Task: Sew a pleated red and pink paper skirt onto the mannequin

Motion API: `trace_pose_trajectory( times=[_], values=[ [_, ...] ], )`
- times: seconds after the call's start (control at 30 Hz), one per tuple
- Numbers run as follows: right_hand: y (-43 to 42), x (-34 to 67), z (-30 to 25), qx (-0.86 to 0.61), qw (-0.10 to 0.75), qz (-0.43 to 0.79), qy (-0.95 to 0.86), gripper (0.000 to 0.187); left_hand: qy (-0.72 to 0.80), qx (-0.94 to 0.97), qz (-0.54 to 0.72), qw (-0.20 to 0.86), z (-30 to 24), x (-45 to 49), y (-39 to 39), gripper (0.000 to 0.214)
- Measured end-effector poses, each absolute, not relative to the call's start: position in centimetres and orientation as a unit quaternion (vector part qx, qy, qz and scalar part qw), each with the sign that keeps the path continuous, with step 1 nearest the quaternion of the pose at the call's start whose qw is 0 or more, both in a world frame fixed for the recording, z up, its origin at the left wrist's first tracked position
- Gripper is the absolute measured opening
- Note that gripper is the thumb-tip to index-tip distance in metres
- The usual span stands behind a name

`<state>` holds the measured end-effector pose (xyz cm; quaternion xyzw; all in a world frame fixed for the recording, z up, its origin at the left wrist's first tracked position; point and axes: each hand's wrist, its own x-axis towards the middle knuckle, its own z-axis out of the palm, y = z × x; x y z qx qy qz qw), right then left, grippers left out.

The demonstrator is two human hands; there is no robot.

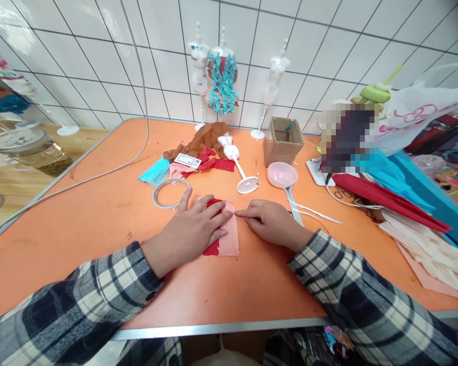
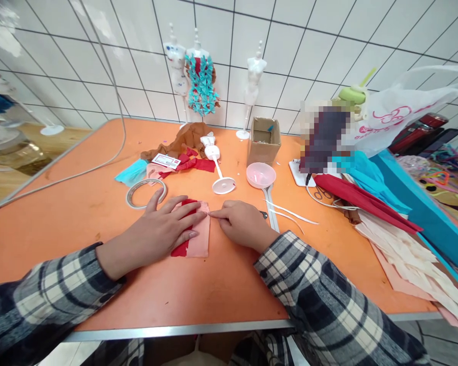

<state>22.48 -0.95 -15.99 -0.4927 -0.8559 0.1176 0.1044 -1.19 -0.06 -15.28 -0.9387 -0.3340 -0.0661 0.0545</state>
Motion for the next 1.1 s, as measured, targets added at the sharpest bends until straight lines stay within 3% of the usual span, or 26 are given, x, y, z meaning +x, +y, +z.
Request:
trace_pose_trajectory(
  times=[0.4, 0.73, 1.1],
  values=[
    [-0.6, 22.5, -16.0, -0.500, 0.152, 0.150, -0.839, 0.032, -0.330, -0.940, -0.064, 0.051, -15.2, -1.1, -0.1, 0.038],
    [-0.9, 22.0, -15.5, -0.511, 0.078, 0.086, -0.852, 0.041, -0.305, -0.949, -0.038, 0.072, -15.3, -1.0, -0.3, 0.045],
    [-1.1, 21.4, -14.7, -0.526, 0.062, 0.103, -0.842, 0.041, -0.288, -0.950, -0.063, 0.101, -15.4, -1.0, 0.0, 0.039]
  ],
)
